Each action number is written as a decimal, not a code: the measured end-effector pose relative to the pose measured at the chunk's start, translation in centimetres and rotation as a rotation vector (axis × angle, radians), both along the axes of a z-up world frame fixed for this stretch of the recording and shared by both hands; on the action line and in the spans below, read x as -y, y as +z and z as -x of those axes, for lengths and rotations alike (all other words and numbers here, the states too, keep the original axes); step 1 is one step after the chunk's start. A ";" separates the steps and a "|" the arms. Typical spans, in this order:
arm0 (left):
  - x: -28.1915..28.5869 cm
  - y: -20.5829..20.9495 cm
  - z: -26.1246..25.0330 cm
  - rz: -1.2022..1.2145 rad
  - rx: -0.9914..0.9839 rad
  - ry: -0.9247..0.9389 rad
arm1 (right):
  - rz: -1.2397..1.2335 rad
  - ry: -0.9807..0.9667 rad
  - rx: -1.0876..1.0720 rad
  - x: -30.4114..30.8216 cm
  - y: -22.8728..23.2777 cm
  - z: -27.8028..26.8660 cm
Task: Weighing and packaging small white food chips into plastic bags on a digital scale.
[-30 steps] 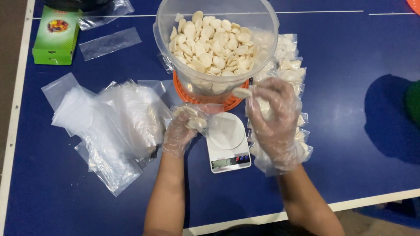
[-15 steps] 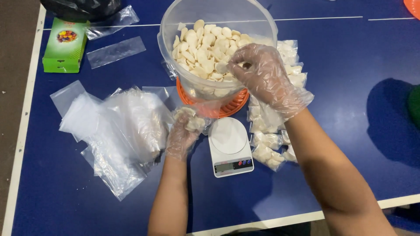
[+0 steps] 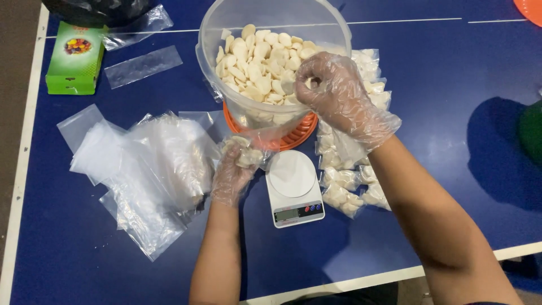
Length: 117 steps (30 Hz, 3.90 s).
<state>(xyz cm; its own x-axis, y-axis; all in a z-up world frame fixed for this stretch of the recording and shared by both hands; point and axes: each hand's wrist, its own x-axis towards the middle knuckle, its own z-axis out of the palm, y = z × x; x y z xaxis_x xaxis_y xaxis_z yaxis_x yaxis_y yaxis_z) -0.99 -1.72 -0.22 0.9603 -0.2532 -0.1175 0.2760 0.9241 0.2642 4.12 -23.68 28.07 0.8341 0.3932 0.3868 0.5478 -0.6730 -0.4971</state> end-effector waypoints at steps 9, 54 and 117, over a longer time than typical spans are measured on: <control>0.1 3.6 0.5 -0.191 -0.074 0.005 | -0.260 -0.227 0.616 -1.4 -4.6 3.7; -0.2 3.6 0.2 -0.275 -0.087 0.005 | -0.415 -0.243 0.272 -0.8 -6.3 9.8; -0.2 2.5 -0.2 -0.241 -0.186 -0.037 | 0.354 -0.071 -0.424 -1.0 1.2 -5.7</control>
